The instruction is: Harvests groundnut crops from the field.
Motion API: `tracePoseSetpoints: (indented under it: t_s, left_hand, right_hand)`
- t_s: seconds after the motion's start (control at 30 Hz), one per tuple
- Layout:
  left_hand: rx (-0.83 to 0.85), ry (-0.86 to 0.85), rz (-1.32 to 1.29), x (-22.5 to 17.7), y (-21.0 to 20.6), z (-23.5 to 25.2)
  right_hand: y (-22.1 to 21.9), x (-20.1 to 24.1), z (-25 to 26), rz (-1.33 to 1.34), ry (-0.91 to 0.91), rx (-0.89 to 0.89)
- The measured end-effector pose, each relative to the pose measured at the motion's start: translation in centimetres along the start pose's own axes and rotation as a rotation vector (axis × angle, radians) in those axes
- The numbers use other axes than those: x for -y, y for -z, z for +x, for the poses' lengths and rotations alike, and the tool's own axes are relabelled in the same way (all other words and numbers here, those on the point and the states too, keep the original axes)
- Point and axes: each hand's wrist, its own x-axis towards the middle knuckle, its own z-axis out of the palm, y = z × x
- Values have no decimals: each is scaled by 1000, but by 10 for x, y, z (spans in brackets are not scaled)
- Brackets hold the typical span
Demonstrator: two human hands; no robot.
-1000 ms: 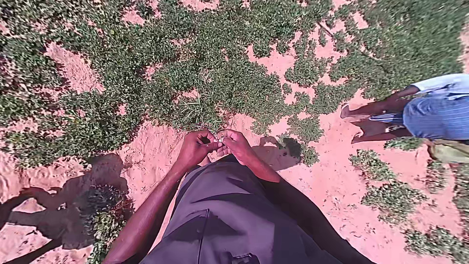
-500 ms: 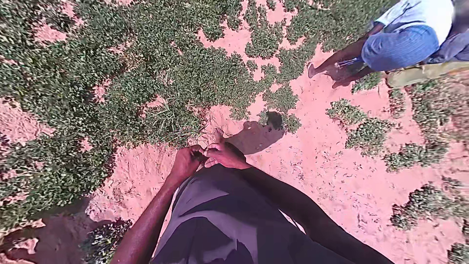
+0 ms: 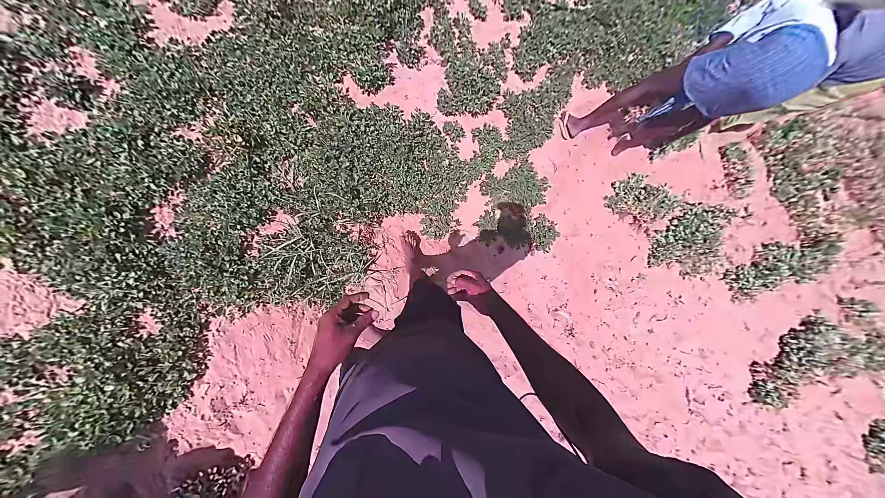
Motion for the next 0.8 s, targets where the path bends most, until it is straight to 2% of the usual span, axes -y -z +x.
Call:
tracePoseSetpoints:
  t_s: [0.1,0.17,0.27,0.37,0.43,0.5,0.57,0.67,0.73,0.8]
  left_hand:
    - [-57,194,-67,14,13,17]
    - [-94,340,-81,22,20,30]
    - [-172,528,-60,26,28,58]
    - [-207,702,-37,35,26,85]
    - [-197,785,7,39,23,104]
    - [-176,822,26,46,19,124]
    - [-168,833,23,58,14,139]
    - [-185,866,7,93,8,168]
    - [-193,930,-21,129,5,201]
    - [-135,965,5,174,1,241]
  right_hand:
    - [121,-36,31,-488,-199,-471]
    - [187,-52,24,-742,-433,-661]
    - [237,-44,27,-865,-681,-639]
    - [243,-28,81,-895,-646,-501]
    - [225,-19,145,-878,-536,-341]
    - [187,7,216,-730,-468,-178]
    - [129,39,275,-637,-370,-65]
    - [22,67,324,-649,-142,91]
    - [-46,54,338,-665,-112,260]
    - [-102,17,352,-718,-194,462]
